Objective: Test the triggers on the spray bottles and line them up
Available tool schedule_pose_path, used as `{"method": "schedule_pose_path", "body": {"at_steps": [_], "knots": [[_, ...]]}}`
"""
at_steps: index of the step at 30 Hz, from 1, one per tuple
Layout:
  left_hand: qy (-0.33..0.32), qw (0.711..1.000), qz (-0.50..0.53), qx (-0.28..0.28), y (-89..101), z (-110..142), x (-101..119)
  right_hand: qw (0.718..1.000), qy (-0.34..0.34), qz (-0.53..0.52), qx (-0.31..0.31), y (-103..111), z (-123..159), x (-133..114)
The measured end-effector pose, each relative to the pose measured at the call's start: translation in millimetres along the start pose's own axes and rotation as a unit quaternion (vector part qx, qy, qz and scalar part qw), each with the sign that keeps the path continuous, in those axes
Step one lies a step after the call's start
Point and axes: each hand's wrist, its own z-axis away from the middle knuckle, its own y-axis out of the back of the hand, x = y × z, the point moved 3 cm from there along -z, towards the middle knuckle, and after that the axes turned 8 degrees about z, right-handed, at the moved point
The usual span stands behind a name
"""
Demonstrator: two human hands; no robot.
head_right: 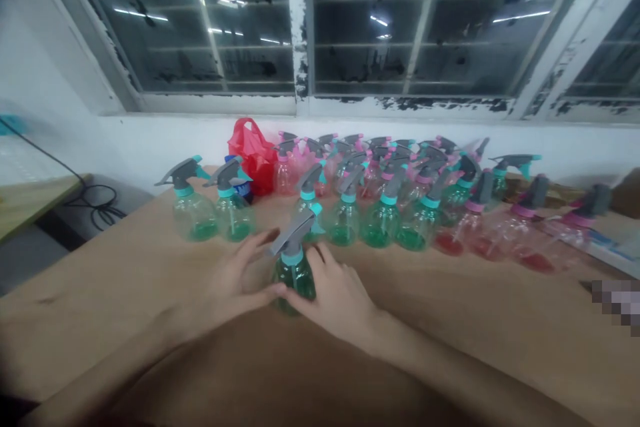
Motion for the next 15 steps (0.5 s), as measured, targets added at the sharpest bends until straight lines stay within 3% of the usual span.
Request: {"method": "schedule_pose_path", "body": {"at_steps": [3,6,10,15], "knots": [[-0.032,0.996,0.046,-0.067,-25.5,-13,25,0.999,0.022,-0.029,-0.013,10,14,13],[-0.026,0.991,0.115,-0.064,-47.8,-31,48,0.998,0.037,-0.052,-0.022,19,28,26],[-0.030,0.969,0.231,-0.081,-81.1,-51,74,0.999,0.031,-0.035,0.010,27,46,49],[-0.047,0.962,0.256,-0.084,-112.0,-66,86,0.998,0.033,0.005,0.053,37,61,76]]}}
